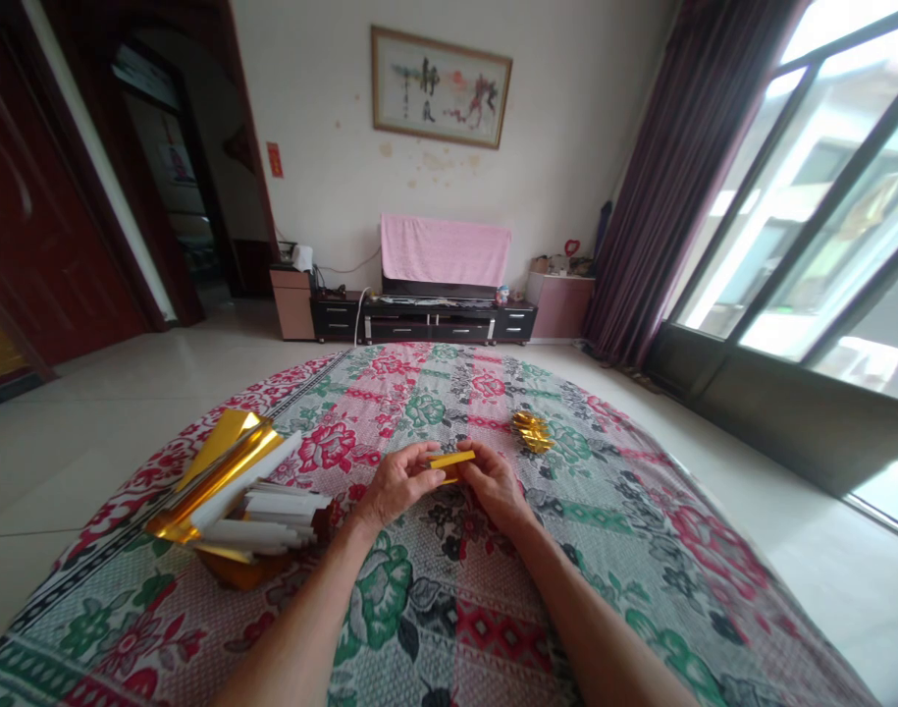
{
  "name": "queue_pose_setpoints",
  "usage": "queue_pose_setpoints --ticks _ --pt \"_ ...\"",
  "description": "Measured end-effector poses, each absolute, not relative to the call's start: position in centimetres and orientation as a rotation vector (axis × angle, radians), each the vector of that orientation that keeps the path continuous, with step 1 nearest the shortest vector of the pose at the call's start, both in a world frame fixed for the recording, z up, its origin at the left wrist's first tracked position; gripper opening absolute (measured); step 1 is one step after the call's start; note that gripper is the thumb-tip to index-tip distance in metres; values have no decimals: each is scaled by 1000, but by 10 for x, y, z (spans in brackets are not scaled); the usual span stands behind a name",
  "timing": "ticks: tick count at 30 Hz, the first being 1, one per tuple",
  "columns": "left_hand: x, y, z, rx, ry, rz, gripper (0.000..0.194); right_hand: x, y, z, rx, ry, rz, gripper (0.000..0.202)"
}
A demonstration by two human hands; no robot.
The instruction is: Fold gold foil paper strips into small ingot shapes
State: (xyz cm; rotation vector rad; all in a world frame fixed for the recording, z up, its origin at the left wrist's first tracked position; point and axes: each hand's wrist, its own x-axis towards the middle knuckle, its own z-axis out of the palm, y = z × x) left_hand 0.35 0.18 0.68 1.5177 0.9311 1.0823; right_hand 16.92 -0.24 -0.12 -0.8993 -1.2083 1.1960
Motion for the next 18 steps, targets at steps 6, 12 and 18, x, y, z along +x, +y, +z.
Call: queue_pose_setpoints --ticks 6,12,18 --pt "7 9 1 1483 1011 1156 40 170 0 -5 -885 -1232 1168 36" --pt "5 14 0 1389 1141 1309 50 174 -3 -3 -943 -1250 865 17" --pt "2 15 3 1282 1190 1319 50 169 -9 -3 -972 -1553 810 14"
